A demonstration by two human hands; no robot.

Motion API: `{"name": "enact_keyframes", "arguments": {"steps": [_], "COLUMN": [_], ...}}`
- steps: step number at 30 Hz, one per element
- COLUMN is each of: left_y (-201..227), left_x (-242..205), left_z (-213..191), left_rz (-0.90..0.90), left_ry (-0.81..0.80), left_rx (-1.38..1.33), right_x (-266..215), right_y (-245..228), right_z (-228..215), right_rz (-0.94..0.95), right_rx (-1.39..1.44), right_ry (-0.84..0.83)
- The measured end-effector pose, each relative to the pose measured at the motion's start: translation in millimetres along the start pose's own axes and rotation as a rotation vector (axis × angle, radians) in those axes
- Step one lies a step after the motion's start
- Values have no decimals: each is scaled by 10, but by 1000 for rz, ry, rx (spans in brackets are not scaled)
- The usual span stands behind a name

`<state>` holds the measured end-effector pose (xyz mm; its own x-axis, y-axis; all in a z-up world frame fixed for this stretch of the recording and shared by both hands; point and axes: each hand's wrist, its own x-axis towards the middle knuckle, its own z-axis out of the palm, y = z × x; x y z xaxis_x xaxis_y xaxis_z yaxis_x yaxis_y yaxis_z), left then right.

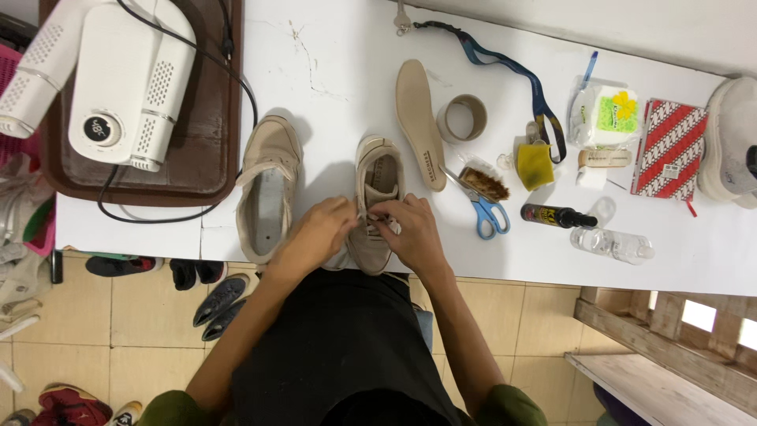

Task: The person cuts a shoelace with scissors, then threads the lace through the eyelets of a beige sneaker and ties it. The person repeats the lacing and tying process on the second sneaker.

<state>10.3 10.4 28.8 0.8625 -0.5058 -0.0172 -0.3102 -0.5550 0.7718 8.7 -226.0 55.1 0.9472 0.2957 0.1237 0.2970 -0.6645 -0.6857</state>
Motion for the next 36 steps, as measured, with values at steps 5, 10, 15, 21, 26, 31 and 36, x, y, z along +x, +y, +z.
{"name": "enact_keyframes", "arguments": {"steps": [5,10,15,21,26,31,36], "left_y": [287,464,185,251,506,793,1303], "left_x": [-164,41,43,-99,-171,-243,2], "left_z": [-399,-474,-86,-190,-504,-780,-828], "left_rz": [-328,-341,-292,-405,-391,-287,162], "left_ry": [-261,-205,-174,-112,-230,-138,-181], "left_rx": [-4,-75,-54,-389,-467,50,-151], "right_x": [61,218,328,-39,-326,-455,-615], "right_y": [-160,-293,-135,-169,13,-477,-795], "right_z": [-62,-201,-191,-1,667,121,-442], "right_rz": [70,162,135,-72,-282,-276,-358], "right_rx": [112,162,50,31,-259,-63,63], "right_ry": [2,-30,-71,198,242,350,447]}}
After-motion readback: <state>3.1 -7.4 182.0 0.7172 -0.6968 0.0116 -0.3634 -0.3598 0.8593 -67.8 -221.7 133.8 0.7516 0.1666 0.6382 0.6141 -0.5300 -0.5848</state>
